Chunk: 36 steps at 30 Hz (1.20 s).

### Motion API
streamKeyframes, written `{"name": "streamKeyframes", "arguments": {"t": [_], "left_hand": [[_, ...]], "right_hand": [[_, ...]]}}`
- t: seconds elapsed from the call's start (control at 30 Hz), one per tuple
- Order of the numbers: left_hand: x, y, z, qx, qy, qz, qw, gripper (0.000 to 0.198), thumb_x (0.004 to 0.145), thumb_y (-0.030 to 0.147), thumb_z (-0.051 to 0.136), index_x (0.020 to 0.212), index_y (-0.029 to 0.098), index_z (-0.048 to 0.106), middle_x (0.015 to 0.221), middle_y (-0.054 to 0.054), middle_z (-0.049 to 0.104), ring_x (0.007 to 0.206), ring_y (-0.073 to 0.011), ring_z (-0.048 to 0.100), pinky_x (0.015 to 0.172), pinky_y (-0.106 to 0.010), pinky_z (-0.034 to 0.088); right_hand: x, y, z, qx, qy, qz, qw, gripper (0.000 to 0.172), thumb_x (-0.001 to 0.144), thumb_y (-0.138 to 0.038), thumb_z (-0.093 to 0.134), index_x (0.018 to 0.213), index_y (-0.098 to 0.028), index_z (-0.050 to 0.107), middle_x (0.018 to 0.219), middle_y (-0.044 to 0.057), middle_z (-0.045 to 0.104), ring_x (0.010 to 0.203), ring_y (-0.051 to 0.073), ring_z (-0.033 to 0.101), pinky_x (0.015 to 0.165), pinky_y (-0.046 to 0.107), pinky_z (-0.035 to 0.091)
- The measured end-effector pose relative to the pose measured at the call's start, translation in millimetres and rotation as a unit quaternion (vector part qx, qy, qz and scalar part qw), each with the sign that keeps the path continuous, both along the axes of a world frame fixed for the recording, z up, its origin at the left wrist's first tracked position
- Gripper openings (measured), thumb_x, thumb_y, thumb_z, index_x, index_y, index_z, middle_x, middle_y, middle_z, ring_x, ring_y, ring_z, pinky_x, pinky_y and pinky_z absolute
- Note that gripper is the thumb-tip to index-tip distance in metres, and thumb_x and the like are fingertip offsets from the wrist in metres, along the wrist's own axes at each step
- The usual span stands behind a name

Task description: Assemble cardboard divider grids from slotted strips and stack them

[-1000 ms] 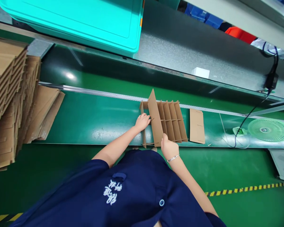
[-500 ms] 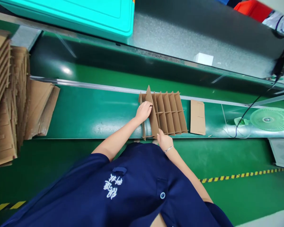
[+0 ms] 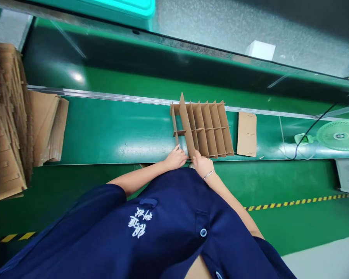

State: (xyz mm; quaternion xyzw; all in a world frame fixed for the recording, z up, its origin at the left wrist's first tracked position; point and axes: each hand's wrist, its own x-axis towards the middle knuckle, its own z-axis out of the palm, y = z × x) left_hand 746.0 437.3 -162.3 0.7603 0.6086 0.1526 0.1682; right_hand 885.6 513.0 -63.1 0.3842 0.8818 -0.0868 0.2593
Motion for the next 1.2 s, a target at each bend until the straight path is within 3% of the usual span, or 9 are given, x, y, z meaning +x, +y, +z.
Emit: {"name": "streamKeyframes", "arguments": {"t": [0.47, 0.6, 0.67, 0.73, 0.8, 0.93, 1.07, 1.2], "left_hand": [[1, 1, 0.9, 0.009, -0.019, 0.008, 1.000, 0.021, 0.084, 0.024, 0.044, 0.089, 0.022, 0.064, 0.077, -0.003, 0.060, 0.089, -0.0188, 0.052, 0.108, -0.052, 0.020], [-15, 11, 12.6, 0.004, -0.067, 0.006, 0.998, 0.023, 0.086, 0.027, 0.042, 0.084, 0.022, 0.064, 0.079, -0.002, 0.061, 0.084, -0.0164, 0.054, 0.104, -0.047, 0.029], [-32, 25, 23.2, 0.023, -0.091, 0.061, 0.994, 0.028, 0.089, 0.027, 0.037, 0.083, 0.020, 0.063, 0.084, -0.003, 0.062, 0.086, -0.0166, 0.055, 0.095, -0.039, 0.039], [-51, 44, 32.4, 0.054, -0.096, 0.158, 0.981, 0.030, 0.090, 0.025, 0.032, 0.088, 0.019, 0.062, 0.092, -0.006, 0.062, 0.091, -0.0182, 0.054, 0.087, -0.035, 0.044], [-65, 64, 36.0, 0.066, -0.075, 0.227, 0.969, 0.029, 0.089, 0.023, 0.033, 0.095, 0.018, 0.061, 0.099, -0.008, 0.061, 0.097, -0.0201, 0.053, 0.087, -0.036, 0.044], [-70, 86, 23.5, 0.015, 0.003, 0.214, 0.977, 0.025, 0.084, 0.019, 0.042, 0.098, 0.018, 0.063, 0.104, -0.009, 0.061, 0.116, -0.0249, 0.046, 0.101, -0.046, 0.034], [-60, 87, 6.7, -0.018, 0.024, 0.216, 0.976, 0.033, 0.086, 0.015, 0.036, 0.102, 0.021, 0.064, 0.103, -0.008, 0.063, 0.132, -0.0236, 0.029, 0.104, -0.050, 0.029], [-56, 85, 1.4, -0.016, 0.023, 0.218, 0.975, 0.037, 0.088, 0.015, 0.032, 0.109, 0.023, 0.061, 0.105, -0.008, 0.063, 0.134, -0.0228, 0.027, 0.105, -0.053, 0.028]], "right_hand": [[-9, -3, -3.6, -0.036, -0.010, -0.012, 0.999, 0.047, 0.095, -0.030, 0.024, 0.138, -0.012, 0.029, 0.097, 0.013, 0.069, 0.083, 0.019, 0.066, 0.072, 0.028, 0.048], [-6, -4, -3.7, -0.043, -0.008, -0.023, 0.999, 0.045, 0.095, -0.030, 0.025, 0.136, -0.015, 0.031, 0.096, 0.012, 0.069, 0.083, 0.020, 0.067, 0.071, 0.029, 0.048], [-5, -2, 0.4, -0.043, -0.011, -0.019, 0.999, 0.045, 0.095, -0.036, 0.025, 0.135, -0.017, 0.034, 0.093, 0.011, 0.069, 0.082, 0.021, 0.067, 0.071, 0.029, 0.048], [-10, 4, 5.8, -0.025, -0.008, -0.015, 1.000, 0.050, 0.095, -0.044, 0.023, 0.136, -0.018, 0.033, 0.095, 0.012, 0.069, 0.085, 0.021, 0.066, 0.072, 0.030, 0.047], [-20, 13, 9.7, 0.006, 0.011, -0.010, 1.000, 0.059, 0.094, -0.051, 0.020, 0.142, -0.017, 0.024, 0.105, 0.014, 0.066, 0.091, 0.022, 0.064, 0.074, 0.029, 0.047], [-49, 30, 7.4, 0.018, 0.025, -0.004, 1.000, 0.062, 0.095, -0.040, 0.018, 0.146, -0.013, -0.006, 0.115, 0.016, 0.062, 0.094, 0.021, 0.063, 0.074, 0.029, 0.048], [-62, 40, -2.7, 0.001, 0.014, -0.031, 0.999, 0.064, 0.092, -0.020, 0.021, 0.143, -0.004, -0.014, 0.099, 0.018, 0.067, 0.085, 0.021, 0.066, 0.073, 0.030, 0.049], [-62, 43, -13.0, 0.006, 0.019, -0.033, 0.999, 0.067, 0.091, -0.016, 0.023, 0.141, -0.002, -0.018, 0.098, 0.019, 0.067, 0.085, 0.022, 0.066, 0.074, 0.032, 0.048]]}}
